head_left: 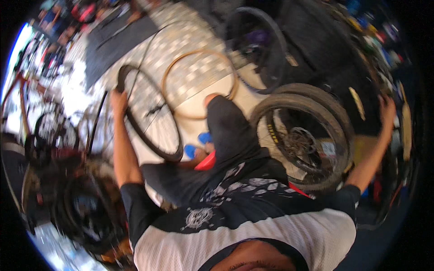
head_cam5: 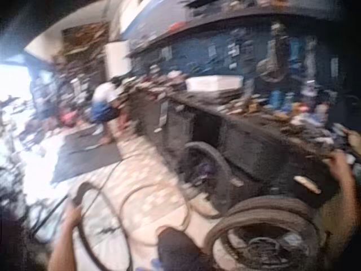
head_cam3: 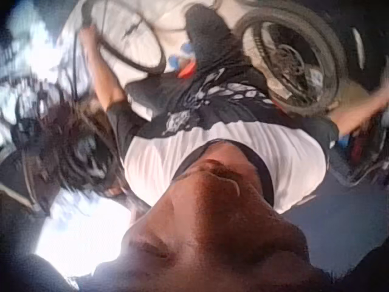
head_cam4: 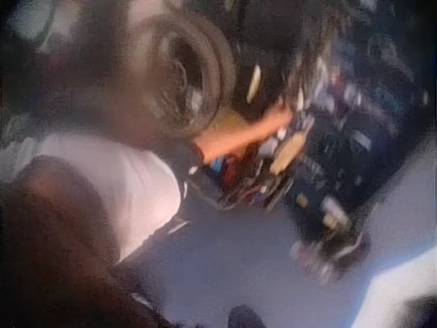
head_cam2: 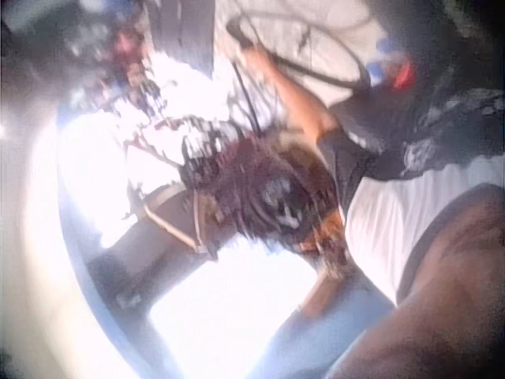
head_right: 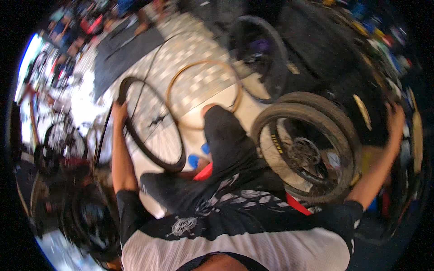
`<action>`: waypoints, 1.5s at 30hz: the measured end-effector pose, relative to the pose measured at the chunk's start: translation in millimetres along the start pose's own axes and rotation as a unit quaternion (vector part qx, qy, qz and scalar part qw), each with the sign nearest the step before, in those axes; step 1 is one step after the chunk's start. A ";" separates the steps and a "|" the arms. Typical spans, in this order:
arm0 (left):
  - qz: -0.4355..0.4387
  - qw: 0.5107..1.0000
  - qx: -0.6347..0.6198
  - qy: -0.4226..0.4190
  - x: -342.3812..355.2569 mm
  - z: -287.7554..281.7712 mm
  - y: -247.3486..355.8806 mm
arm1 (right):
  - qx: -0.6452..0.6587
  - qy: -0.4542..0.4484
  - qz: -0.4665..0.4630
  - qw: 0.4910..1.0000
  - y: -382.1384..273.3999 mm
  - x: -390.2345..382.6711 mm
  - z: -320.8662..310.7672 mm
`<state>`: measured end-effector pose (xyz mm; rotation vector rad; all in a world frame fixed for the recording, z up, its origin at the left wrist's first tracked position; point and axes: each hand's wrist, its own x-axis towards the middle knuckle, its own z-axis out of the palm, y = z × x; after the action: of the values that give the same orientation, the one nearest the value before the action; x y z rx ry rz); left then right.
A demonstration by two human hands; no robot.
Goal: The person uses a blue spoke wrench to tighten the spokes on a bicycle wheel. They then use a hammer to tap the rim of the wheel to seat the tire. Finally, they adjust the axle nuts on the wheel hub.
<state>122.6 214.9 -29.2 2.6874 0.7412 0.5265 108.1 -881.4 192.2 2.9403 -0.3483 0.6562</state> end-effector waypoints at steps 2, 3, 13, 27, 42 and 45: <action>-0.032 0.997 -0.064 -0.037 -14.7 27.0 42.4 | -0.099 0.009 0.070 0.993 71.2 1.4 -33.8; -0.046 0.997 -0.057 -0.011 -22.8 12.5 38.3 | -0.022 -0.065 0.085 0.994 79.0 17.5 -27.2; -0.092 0.995 -0.036 -0.013 -41.6 -30.4 19.7 | -0.020 -0.116 0.002 0.993 91.7 64.6 -17.9; -0.026 0.996 -0.073 -0.039 -8.7 11.0 -24.6 | 0.107 -0.215 0.031 0.970 -31.9 30.2 -79.5; -0.076 0.970 -0.222 0.056 -155.8 7.2 9.6 | 0.502 -0.026 0.000 0.865 -49.0 -39.1 -139.8; -0.108 0.991 -0.049 0.056 -303.5 53.0 3.1 | 0.680 0.033 -0.037 0.731 -111.8 -51.9 -137.3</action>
<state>-96.3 38.7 -155.5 2.4645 0.9971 0.6446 34.1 -741.6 287.3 4.1516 0.5619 1.4890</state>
